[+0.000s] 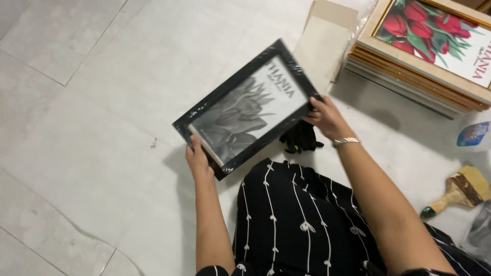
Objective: Cleaning a picture frame with a cloth and applying a substance to the back of a wooden frame with a brush.
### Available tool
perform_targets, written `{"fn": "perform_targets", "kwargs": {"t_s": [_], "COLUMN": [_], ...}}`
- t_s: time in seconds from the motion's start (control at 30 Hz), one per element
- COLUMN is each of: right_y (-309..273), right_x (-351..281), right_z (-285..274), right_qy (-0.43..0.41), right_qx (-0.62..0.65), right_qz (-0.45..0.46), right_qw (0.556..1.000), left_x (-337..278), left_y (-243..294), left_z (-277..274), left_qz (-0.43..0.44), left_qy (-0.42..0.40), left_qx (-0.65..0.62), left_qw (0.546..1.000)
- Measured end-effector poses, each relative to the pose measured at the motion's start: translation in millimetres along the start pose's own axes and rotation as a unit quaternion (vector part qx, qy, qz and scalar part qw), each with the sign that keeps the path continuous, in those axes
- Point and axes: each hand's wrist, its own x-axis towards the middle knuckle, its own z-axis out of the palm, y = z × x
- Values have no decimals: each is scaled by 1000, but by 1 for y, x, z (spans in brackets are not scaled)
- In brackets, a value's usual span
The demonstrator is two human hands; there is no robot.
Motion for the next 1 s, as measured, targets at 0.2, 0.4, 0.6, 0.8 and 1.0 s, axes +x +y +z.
{"fn": "perform_targets", "kwargs": {"t_s": [0.2,0.4,0.6,0.8,1.0], "right_y": [67,120,108,103,73], "right_x": [83,97,58,18,-60], "right_z": [49,79,96,86,24], "right_qy": [-25,-77,-100,-120,-129], "right_qx": [110,15,-26,-131,-221], "right_qz": [63,74,106,116,118], "right_qw": [992,994,989,977,960], "left_x": [24,72,66,51,62], "left_y": [-9,-55,-58,-53,-68], "left_z": [2,19,18,21,4], "left_qz": [-15,-25,-11,0,1], "left_qy": [66,116,132,139,138], "left_qx": [-60,-74,-83,-64,-23], "left_qw": [996,990,988,988,990]}}
